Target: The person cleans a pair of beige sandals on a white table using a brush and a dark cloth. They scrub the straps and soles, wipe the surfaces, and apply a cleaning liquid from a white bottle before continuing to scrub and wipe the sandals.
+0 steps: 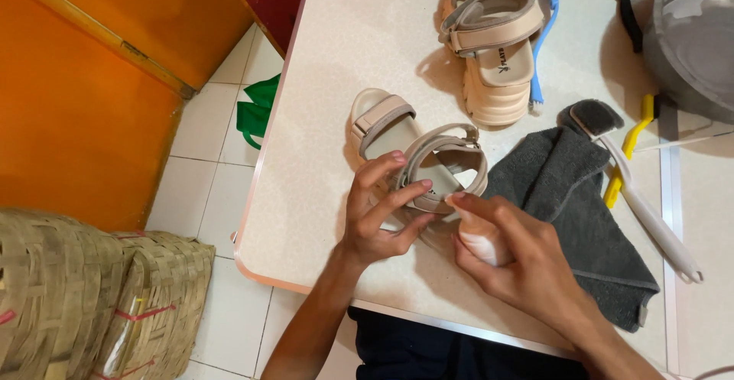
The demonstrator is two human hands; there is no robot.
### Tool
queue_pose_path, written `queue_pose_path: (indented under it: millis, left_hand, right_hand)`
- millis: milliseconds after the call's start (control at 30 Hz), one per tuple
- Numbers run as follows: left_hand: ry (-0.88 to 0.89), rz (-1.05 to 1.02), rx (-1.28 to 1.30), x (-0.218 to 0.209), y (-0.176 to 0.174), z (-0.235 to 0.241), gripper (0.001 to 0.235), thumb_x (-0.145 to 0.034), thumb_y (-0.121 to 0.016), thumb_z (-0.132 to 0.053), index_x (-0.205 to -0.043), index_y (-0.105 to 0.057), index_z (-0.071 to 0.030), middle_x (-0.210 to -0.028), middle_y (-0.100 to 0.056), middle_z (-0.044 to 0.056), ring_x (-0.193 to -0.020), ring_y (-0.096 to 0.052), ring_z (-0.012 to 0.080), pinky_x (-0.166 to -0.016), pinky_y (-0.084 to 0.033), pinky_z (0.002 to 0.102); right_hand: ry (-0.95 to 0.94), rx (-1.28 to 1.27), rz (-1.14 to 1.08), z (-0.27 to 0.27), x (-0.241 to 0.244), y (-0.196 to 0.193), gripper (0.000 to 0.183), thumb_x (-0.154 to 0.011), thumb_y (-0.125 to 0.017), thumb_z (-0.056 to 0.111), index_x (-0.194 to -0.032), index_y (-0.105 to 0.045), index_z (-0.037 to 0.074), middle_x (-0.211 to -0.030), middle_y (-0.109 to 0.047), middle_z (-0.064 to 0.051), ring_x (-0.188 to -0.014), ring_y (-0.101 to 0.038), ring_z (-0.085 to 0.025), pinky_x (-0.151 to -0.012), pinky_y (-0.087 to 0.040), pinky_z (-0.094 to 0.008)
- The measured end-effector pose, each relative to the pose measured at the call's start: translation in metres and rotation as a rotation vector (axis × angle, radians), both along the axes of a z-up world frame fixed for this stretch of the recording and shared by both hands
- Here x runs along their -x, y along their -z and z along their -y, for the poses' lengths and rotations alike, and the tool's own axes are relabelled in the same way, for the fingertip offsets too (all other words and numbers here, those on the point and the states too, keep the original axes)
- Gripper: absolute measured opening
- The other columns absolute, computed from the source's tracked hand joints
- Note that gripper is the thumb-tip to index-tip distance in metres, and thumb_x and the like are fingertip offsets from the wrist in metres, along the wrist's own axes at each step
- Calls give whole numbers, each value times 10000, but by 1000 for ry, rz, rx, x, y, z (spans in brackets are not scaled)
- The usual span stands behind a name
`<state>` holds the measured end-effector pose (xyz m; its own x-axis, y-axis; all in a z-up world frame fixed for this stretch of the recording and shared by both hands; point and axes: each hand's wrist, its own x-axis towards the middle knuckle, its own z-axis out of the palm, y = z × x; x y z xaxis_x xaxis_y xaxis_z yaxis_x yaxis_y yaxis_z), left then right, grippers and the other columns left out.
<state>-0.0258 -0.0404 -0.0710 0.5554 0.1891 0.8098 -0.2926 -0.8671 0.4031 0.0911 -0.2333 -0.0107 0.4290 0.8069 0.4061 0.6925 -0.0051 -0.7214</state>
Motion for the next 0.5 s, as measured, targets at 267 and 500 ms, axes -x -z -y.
queue_pose_path:
  millis: [267,500]
  left_hand:
    - [22,29,27,-2,3,1,326,-884,-883,-213,-1133,-715,-84,-1318,-480,151,-1241,-577,312,-1042,-630,470]
    - [5,15,17,-1,4,0,286,-892,-874,-207,-1112,-729,-96,-1315,-479,150,-1215,-588,302,-1029,-617,454]
  right_hand:
    - [16,40,90,3,-1,17,573,-802,-809,65,-1338,-612,122,-892,-644,-41,-705,-597,-138,-699,-477,-243]
    - [-7,14,131,1,4,20,563,-844,-800,57,-1359,-586,134,-873,-604,-29,-695,-551,-128,-680,-459,-230]
